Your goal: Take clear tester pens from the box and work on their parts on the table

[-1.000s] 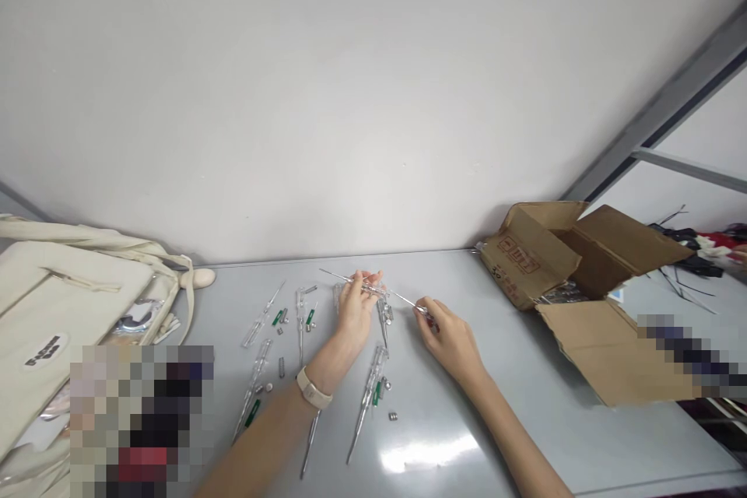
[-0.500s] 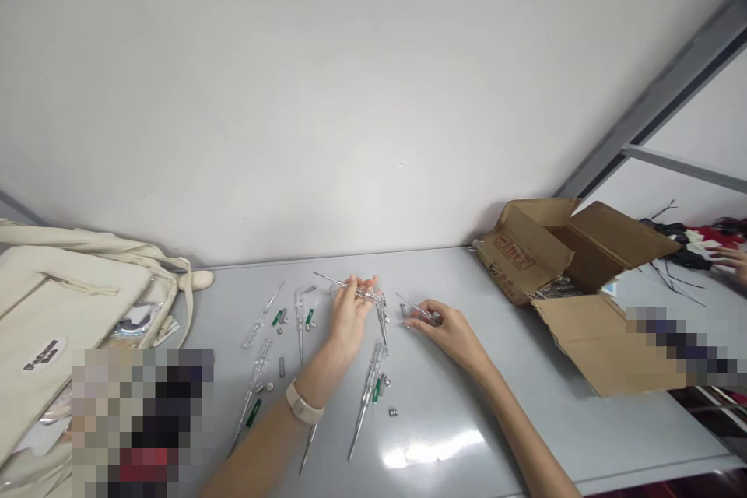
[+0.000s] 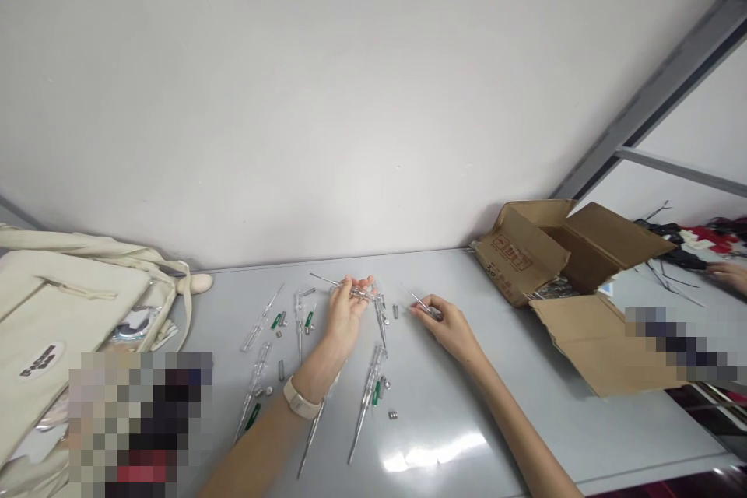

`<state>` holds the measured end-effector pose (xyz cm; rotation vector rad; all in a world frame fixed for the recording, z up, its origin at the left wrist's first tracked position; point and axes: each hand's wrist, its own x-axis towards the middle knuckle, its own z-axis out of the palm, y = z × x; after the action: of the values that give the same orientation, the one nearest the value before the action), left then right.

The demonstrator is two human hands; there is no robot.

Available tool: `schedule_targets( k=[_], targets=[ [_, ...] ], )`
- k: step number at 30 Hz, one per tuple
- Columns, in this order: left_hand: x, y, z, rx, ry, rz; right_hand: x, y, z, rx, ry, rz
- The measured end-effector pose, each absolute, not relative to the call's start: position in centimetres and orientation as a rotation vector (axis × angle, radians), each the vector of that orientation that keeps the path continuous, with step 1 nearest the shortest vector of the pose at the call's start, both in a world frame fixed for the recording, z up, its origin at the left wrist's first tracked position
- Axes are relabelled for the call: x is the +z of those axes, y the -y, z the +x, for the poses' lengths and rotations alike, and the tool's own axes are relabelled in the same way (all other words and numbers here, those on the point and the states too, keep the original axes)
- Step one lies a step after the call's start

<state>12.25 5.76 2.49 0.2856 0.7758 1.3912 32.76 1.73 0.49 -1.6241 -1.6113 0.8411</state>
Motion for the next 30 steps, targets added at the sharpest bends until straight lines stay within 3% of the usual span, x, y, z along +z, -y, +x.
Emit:
schedule_targets(
  k=[7, 16, 24, 30],
  targets=[
    [2.2, -6.0, 12.6, 1.359, -0.775, 0.369, 0.1, -2.7, 30.6, 1.031, 1.553, -1.494],
    [3.1, -7.2, 16.0, 1.274, -0.747, 0.569, -0.2, -3.2, 34.4, 0.569, 1.467, -1.828],
    [1.7, -9.1, 22.7, 1.284, -0.772, 0.518, -0.3, -3.1, 36.8, 0.455, 1.329, -1.992],
    [1.6, -9.1, 23.6, 1.31, -0.73, 0.455, 0.8, -2.6, 35.3, 0.567, 1.433, -1.739]
  ],
)
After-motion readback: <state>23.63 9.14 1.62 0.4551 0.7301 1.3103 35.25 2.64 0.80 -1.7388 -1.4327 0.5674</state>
